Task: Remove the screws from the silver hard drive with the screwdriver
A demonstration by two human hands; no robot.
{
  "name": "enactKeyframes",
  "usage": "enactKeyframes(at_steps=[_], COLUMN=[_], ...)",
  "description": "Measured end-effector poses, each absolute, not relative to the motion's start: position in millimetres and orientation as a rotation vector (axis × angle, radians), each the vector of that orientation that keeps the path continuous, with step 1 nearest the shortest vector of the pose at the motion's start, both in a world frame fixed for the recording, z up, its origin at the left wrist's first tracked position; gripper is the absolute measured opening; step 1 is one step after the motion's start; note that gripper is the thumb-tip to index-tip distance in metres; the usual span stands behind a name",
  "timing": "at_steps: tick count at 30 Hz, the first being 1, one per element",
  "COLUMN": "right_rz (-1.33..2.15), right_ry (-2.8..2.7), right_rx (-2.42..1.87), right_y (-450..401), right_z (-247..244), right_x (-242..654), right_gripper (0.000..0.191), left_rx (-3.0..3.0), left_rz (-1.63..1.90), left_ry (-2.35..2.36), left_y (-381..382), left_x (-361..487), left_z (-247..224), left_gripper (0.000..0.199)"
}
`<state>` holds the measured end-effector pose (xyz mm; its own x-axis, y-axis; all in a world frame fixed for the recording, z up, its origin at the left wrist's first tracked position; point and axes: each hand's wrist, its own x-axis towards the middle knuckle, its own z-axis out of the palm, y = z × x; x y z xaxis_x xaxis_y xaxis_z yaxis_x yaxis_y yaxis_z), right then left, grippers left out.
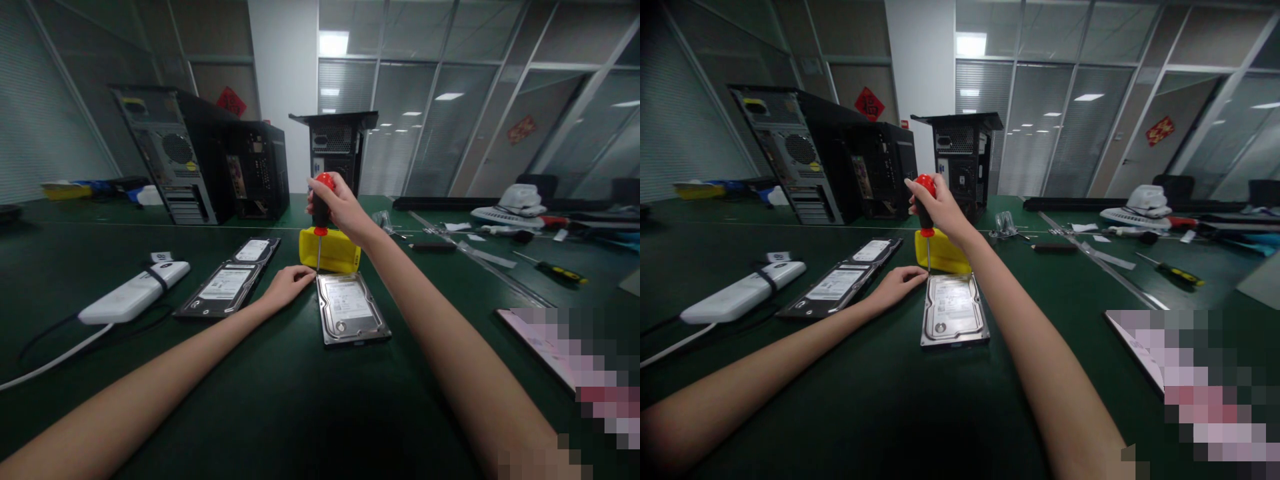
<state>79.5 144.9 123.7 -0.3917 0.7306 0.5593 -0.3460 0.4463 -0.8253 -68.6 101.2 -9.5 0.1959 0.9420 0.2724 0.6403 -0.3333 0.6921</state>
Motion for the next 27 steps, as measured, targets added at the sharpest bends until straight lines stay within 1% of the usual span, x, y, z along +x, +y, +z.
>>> enactKeyframes(at_steps=[6,12,18,22,27], right_rz=[1.153,1.260,1.243,1.227,1.194], right_ry=[-1.624,-1.567,-1.573,-1.554,-1.566], right_rx=[-0.384,-0.442,-0.437,-0.420,-0.411], right_y=[147.3,148.2,145.3,144.9,143.3], right_z=[123.2,125.4,124.7,124.9,125.1], right_x=[79.2,81.5,86.0,84.1,82.9], right_gripper=[0.027,0.017,0.025,0.027,0.019], left_rx=[2.036,2.019,2.015,1.999,1.991], left_rz=[0.940,0.954,0.960,0.964,0.968], left_ry=[1.490,1.495,1.498,1.484,1.458], left_y=[100.3,100.8,99.9,100.4,102.2], left_x=[-67.5,-67.5,-67.2,-67.3,-68.3], left_z=[-7.3,-7.9,-6.9,-7.8,-10.5], left_gripper=[0.039,0.036,0.033,0.034,0.035])
